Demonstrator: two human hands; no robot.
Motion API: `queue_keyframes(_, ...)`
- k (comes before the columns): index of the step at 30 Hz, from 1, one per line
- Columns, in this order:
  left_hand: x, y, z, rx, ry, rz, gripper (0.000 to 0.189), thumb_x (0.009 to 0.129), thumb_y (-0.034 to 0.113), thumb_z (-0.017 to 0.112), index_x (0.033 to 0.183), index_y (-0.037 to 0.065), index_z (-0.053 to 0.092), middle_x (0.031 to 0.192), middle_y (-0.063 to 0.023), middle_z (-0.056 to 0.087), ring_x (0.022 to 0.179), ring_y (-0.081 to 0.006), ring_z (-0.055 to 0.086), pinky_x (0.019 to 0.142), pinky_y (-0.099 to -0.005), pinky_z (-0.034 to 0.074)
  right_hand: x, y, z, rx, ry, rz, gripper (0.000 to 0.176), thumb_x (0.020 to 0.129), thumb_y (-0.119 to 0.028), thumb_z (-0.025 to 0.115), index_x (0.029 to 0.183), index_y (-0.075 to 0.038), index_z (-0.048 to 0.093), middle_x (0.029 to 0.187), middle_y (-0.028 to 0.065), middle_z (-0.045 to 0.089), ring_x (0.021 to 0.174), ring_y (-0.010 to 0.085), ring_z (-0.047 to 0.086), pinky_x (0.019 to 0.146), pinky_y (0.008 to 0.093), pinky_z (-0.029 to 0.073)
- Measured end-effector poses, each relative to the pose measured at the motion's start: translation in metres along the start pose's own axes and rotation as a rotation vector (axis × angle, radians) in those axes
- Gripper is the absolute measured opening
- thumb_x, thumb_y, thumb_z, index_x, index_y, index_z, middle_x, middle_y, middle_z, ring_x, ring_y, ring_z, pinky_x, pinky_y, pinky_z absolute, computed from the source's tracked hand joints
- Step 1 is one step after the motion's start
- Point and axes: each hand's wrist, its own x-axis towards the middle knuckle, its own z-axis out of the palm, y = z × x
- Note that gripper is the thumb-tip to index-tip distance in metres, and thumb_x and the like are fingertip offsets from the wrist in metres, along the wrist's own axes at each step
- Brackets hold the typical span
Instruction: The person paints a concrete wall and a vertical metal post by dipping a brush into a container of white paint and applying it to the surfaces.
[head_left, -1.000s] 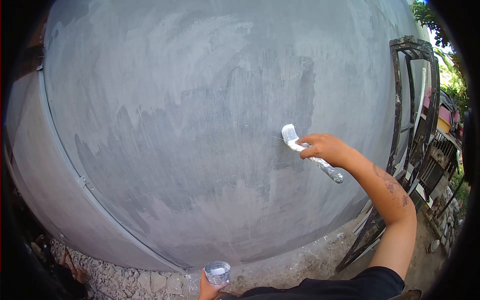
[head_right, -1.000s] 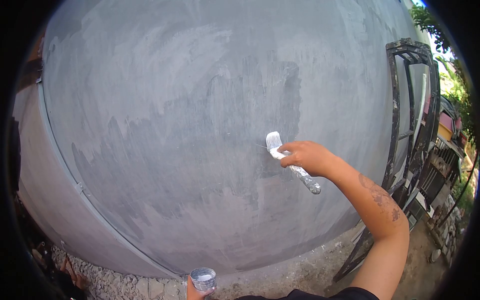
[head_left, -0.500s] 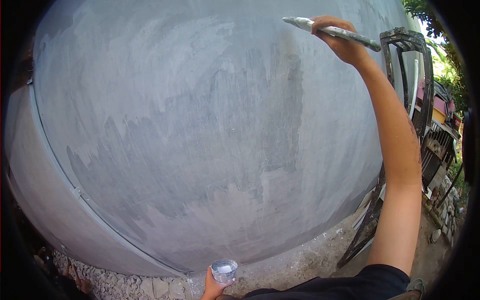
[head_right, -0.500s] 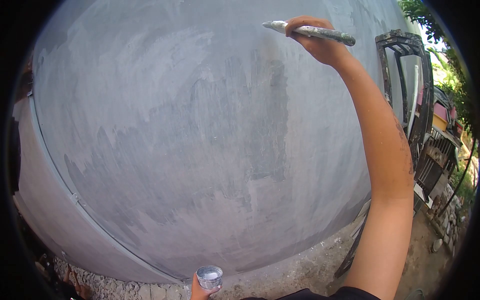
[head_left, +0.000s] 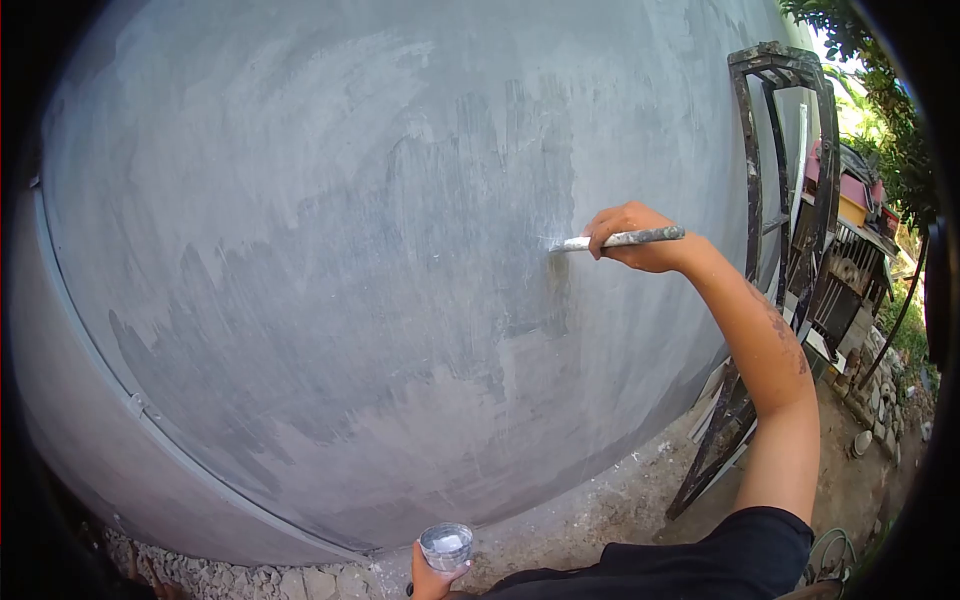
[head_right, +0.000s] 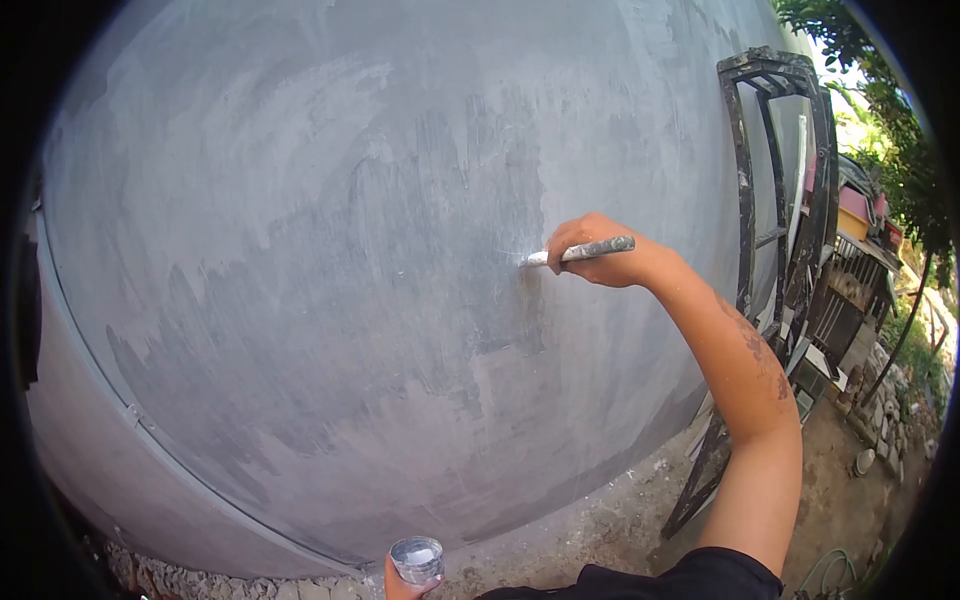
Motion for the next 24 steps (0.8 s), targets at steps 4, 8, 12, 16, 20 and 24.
queue_keyframes(4,0.001,0.000,0.004,0.052,0.021,0.016,0.087,0.069,0.016,0.095,0.140,0.006,0.046,0.127,-0.0096,0.065,0.113,-0.0249,0.065,0.101,-0.0421,0.053,0.045,0.016,-0.063,-0.133,0.384,-0.054,0.006,0.092,0.001,0.069,0.090,-0.003,0.073,0.104,0.0108,0.075,0.093,0.0285,0.070,0.086,0.0359,0.057)
queue_keyframes(8,0.000,0.018,0.013,0.096,-0.015,0.099,0.087,0.061,0.010,0.099,0.128,0.001,0.044,0.122,-0.0156,0.066,0.113,-0.0250,0.067,0.097,-0.0390,0.054,0.055,0.027,-0.101,-0.211,0.826,-0.245,0.006,0.092,-0.001,0.070,0.092,-0.005,0.073,0.113,0.0106,0.075,0.097,0.0287,0.073,0.086,0.0348,0.059)
queue_keyframes(12,-0.013,0.035,0.019,0.091,0.003,0.085,0.088,0.060,0.010,0.099,0.129,0.002,0.044,0.121,-0.0149,0.065,0.112,-0.0250,0.067,0.098,-0.0392,0.054,0.032,0.031,-0.050,-0.316,0.669,-0.167,0.010,0.091,0.001,0.069,0.087,-0.009,0.071,0.119,0.0106,0.074,0.099,0.0281,0.073,0.085,0.0323,0.060)
queue_keyframes(16,-0.022,0.008,0.010,0.057,0.022,0.069,0.090,0.059,0.010,0.099,0.129,0.002,0.044,0.121,-0.0146,0.064,0.111,-0.0246,0.066,0.097,-0.0399,0.054,-0.051,0.036,0.103,0.077,0.145,0.096,0.016,0.086,-0.007,0.067,0.095,-0.018,0.074,0.134,0.0077,0.065,0.114,0.0287,0.065,0.093,0.0338,0.054)
queue_keyframes(20,-0.030,0.002,0.010,0.008,0.081,0.070,0.090,0.058,0.011,0.098,0.130,0.003,0.044,0.120,-0.0140,0.063,0.111,-0.0242,0.065,0.096,-0.0397,0.053,-0.147,0.034,0.260,0.045,-0.229,0.067,0.020,0.089,-0.009,0.063,0.100,-0.024,0.071,0.142,0.0018,0.061,0.128,0.0282,0.060,0.101,0.0367,0.052)
queue_keyframes(24,-0.035,0.004,0.009,0.115,0.076,0.041,0.092,0.059,0.013,0.099,0.131,0.003,0.043,0.122,-0.0138,0.062,0.111,-0.0249,0.064,0.096,-0.0388,0.052,-0.143,0.042,0.271,0.155,-0.239,0.130,0.019,0.089,-0.009,0.063,0.098,-0.022,0.072,0.143,0.0010,0.061,0.127,0.0283,0.059,0.102,0.0361,0.051)
